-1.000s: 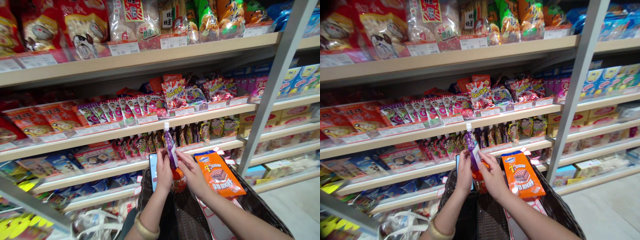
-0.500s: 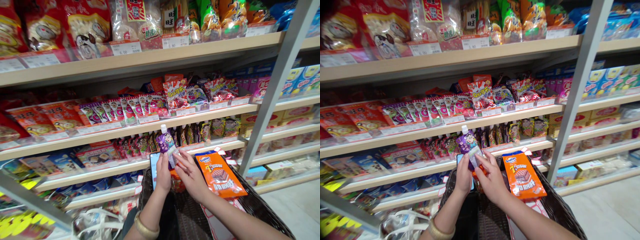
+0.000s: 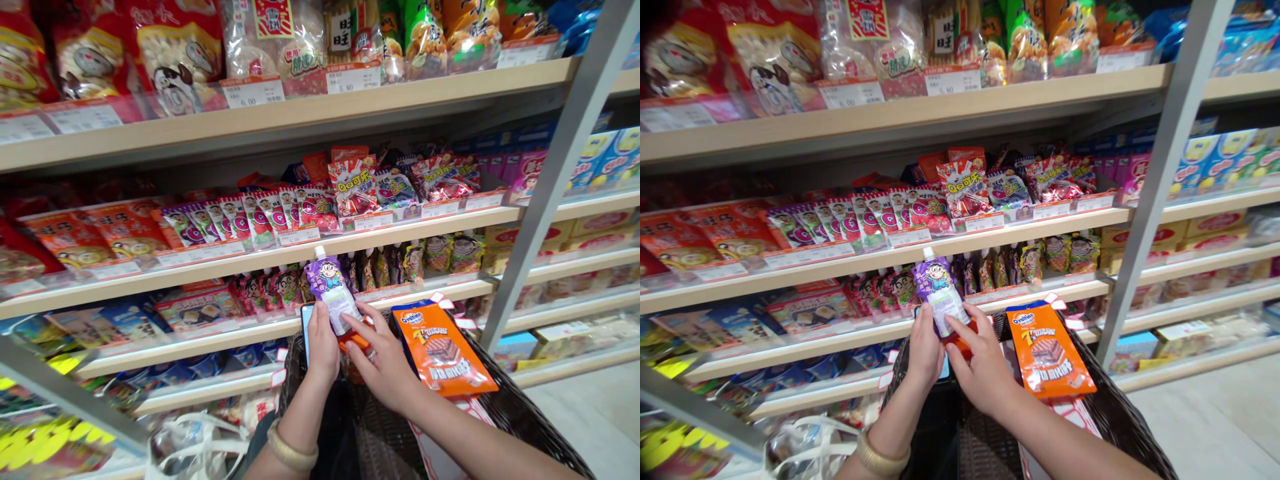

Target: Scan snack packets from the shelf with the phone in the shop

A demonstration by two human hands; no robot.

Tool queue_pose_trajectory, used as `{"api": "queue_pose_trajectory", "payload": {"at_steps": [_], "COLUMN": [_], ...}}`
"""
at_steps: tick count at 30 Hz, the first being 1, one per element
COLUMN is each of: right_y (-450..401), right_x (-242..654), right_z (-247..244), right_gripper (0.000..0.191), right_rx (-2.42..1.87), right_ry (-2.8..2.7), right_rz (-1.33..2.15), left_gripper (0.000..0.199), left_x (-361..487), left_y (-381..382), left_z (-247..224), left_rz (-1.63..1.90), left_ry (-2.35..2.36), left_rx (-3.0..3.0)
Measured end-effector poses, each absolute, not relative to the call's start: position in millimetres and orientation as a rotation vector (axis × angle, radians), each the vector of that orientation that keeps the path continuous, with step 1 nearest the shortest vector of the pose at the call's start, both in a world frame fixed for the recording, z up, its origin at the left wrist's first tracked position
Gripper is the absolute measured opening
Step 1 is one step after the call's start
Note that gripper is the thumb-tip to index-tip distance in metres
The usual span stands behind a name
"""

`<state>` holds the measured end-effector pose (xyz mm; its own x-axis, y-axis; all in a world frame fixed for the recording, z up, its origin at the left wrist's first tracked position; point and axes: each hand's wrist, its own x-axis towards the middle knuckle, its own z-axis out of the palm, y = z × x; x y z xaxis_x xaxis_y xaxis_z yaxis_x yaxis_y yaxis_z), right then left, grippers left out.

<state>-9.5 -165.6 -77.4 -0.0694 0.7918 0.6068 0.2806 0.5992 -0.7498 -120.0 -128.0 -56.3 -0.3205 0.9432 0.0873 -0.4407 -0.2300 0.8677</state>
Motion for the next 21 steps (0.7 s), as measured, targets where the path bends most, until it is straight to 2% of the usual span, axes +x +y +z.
{"api": "queue_pose_trajectory", "payload": {"at_steps": [7, 21], "right_y": [-164.2, -163.4], "right_x": [-9.7, -10.0], "right_z": [-78.5, -80.4], "right_gripper": [0.047, 0.051], "right_rx": [-0.895, -0.921], "right_ry": [-1.687, -1.692], "right_rz": [0.405, 0.361], "left_gripper": [0.056, 0.052], "left_x": [-118.6, -121.3], "left_y": [-131.5, -131.0], "left_z": [-52.0, -55.4], "left_rz": [1.752, 1.708], "left_ry": [0.982, 1.074], "left_rx": [0.846, 1.056]}}
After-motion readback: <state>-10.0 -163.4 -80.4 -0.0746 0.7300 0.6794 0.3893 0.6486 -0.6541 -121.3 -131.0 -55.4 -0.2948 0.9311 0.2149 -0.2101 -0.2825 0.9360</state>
